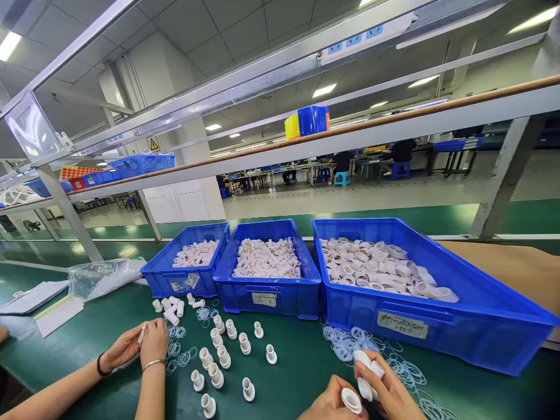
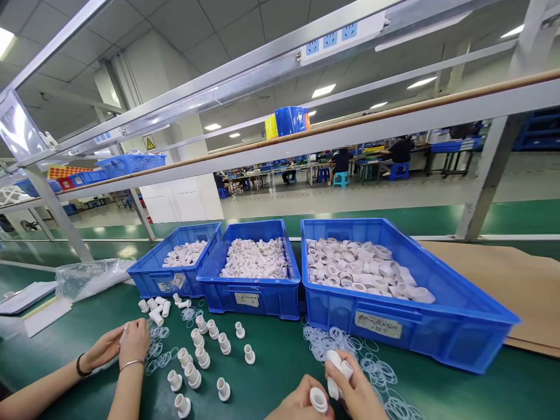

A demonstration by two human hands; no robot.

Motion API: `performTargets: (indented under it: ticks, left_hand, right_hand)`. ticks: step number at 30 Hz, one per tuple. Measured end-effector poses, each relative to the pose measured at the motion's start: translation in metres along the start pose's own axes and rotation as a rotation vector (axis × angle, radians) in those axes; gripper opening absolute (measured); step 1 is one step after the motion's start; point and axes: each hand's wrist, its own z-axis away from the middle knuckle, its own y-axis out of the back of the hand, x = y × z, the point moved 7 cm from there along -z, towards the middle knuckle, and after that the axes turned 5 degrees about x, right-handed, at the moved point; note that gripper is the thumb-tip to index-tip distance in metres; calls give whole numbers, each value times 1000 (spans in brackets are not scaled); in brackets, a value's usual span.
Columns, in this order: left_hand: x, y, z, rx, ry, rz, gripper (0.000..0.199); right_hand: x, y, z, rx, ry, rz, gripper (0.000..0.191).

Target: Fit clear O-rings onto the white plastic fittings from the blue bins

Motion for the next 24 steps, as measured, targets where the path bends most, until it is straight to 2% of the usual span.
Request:
performTargets:
  ticks: [3, 6, 12, 16, 18, 21, 24]
  left_hand:
    - [1, 6, -2, 84, -78, -23, 68]
    - [8, 6, 1, 130, -187, -100, 69]
    - [23, 1, 11, 192, -309, -201, 61]
    - [31, 0, 14, 199, -325, -242, 56]
    - [33, 3, 14, 226, -318, -184, 57]
    - [38, 10, 15, 265, -291, 32, 54]
    - [45, 9, 19, 235, -257, 215, 47]
  right_hand:
    - [-5, -5, 5, -2, 58, 121, 47]
    - [-13, -10, 12, 57, 90, 213, 46]
    - [-19, -17, 22, 106, 56, 204, 45]
    - [-18, -17, 21, 94, 33, 128, 47]
    - [-17, -15, 18, 78, -13, 43, 48]
    - [-16, -7, 13, 61, -88, -166, 45]
    - [-14, 6, 8, 67, -144, -370, 41]
